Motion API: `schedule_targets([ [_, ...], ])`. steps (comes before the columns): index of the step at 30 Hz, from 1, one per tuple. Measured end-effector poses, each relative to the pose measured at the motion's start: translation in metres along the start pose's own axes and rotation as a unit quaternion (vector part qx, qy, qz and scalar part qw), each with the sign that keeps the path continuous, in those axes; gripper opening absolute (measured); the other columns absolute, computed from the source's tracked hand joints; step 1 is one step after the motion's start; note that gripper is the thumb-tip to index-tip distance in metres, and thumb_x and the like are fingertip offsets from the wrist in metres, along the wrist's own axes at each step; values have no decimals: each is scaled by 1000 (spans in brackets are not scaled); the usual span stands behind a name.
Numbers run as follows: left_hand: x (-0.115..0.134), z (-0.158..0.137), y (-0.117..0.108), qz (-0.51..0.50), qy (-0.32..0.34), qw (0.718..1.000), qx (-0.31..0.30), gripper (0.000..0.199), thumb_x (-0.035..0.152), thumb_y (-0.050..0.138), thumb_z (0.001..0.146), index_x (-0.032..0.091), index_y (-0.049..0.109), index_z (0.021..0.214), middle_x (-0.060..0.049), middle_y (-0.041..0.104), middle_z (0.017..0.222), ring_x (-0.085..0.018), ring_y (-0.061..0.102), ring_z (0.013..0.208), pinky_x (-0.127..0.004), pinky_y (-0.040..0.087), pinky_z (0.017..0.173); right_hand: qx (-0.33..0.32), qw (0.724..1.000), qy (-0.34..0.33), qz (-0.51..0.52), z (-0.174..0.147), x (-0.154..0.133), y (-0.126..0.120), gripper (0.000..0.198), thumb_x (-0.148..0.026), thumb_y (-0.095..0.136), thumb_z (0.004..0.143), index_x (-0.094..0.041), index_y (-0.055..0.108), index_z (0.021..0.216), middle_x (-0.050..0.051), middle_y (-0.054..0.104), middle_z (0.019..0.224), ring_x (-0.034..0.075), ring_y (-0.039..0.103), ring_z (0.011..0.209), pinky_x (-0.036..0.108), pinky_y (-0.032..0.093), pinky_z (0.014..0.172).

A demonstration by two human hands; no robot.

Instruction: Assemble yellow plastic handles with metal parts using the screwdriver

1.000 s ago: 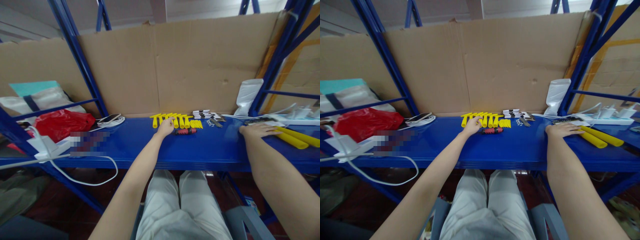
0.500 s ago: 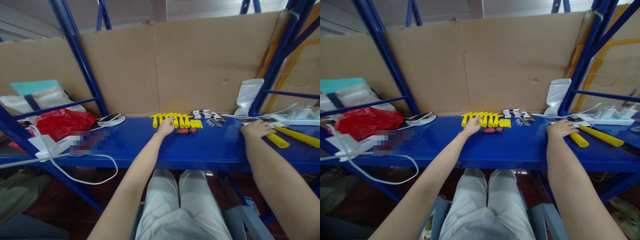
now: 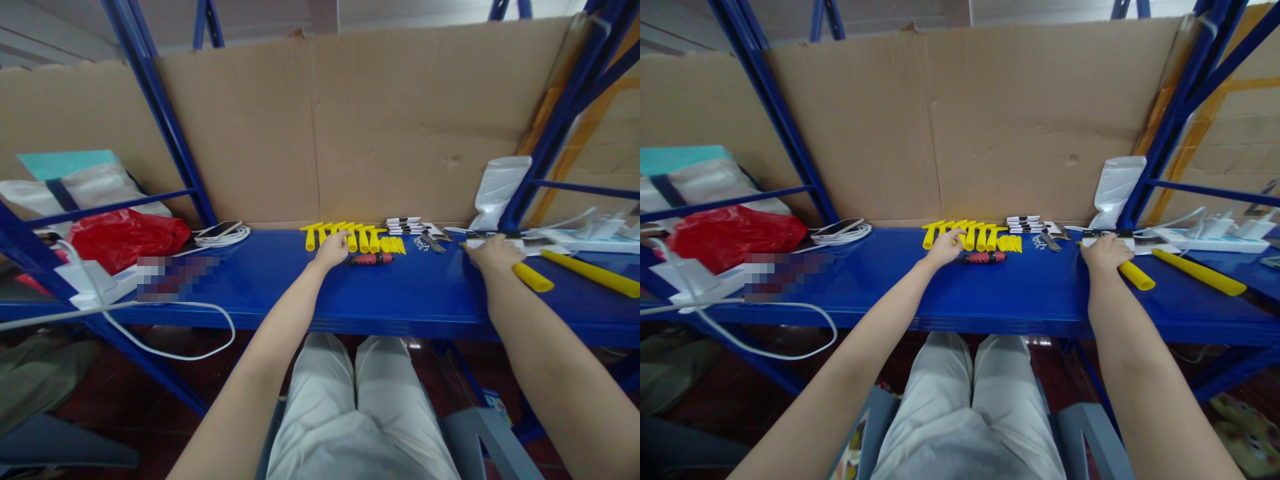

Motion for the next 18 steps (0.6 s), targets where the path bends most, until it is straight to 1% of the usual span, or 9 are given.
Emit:
schedule_targets([
  [2, 1, 0, 0, 4, -1, 1000, -2, 44, 6, 44, 83, 14, 65, 121, -9, 75, 101, -19, 69, 88, -30, 52, 91, -22, 999, 31, 16, -4, 1, 1, 77, -40, 63, 84, 3, 36, 142, 37, 43, 137, 40, 44, 131, 48, 29, 106],
  [3, 1, -1, -1, 6, -1, 1000, -3, 44, 5, 44, 83, 13, 65, 121, -9, 75, 100, -19, 69, 88, -30, 51, 91, -25, 999, 35, 22, -6, -1, 0, 77, -40, 64, 83, 1, 36, 142, 36, 43, 139, 39, 43, 132, 46, 28, 107],
  [6, 2, -1, -1, 11, 0, 1000, -6, 44, 5, 43, 84, 11, 65, 122, -11, 75, 100, -20, 69, 87, -31, 51, 91, -11, 999, 9, 32, -10, -13, -7, 74, -39, 63, 84, 0, 37, 141, 35, 43, 139, 39, 44, 131, 47, 29, 107],
  [10, 2, -1, -1, -4, -1, 1000, -2, 43, 5, 44, 84, 11, 66, 120, -11, 75, 99, -20, 69, 86, -31, 52, 89, 13, 998, -37, 41, -13, -29, -16, 71, -44, 59, 85, 0, 40, 137, 34, 48, 133, 40, 48, 126, 49, 36, 102],
  [14, 5, 0, -1, -21, 6, 1000, 11, 40, 5, 46, 83, 13, 67, 117, -9, 74, 97, -21, 69, 86, -33, 52, 89, 66, 989, -114, 63, -19, -53, -29, 66, -46, 59, 83, -1, 45, 128, 32, 54, 121, 41, 56, 114, 50, 45, 91],
  [16, 10, 0, -1, -31, 20, 999, 16, 38, 7, 48, 84, 13, 67, 117, -10, 73, 100, -22, 69, 90, -35, 52, 91, 84, 982, -151, 80, -25, -67, -32, 64, -47, 59, 82, -1, 46, 125, 31, 55, 118, 41, 58, 109, 50, 46, 88],
  [18, 18, -1, 2, -54, 43, 997, 15, 39, 8, 50, 83, 13, 65, 119, -11, 72, 107, -22, 68, 97, -36, 51, 95, 96, 973, -186, 100, -32, -82, -32, 63, -50, 57, 82, -2, 47, 123, 30, 56, 115, 41, 59, 107, 50, 46, 86],
])
Point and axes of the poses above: each hand's wrist, its own z-axis towards the middle knuckle, its own y-axis out of the palm, x = y × z, the point moved 10 cm from there along z, towards the middle knuckle
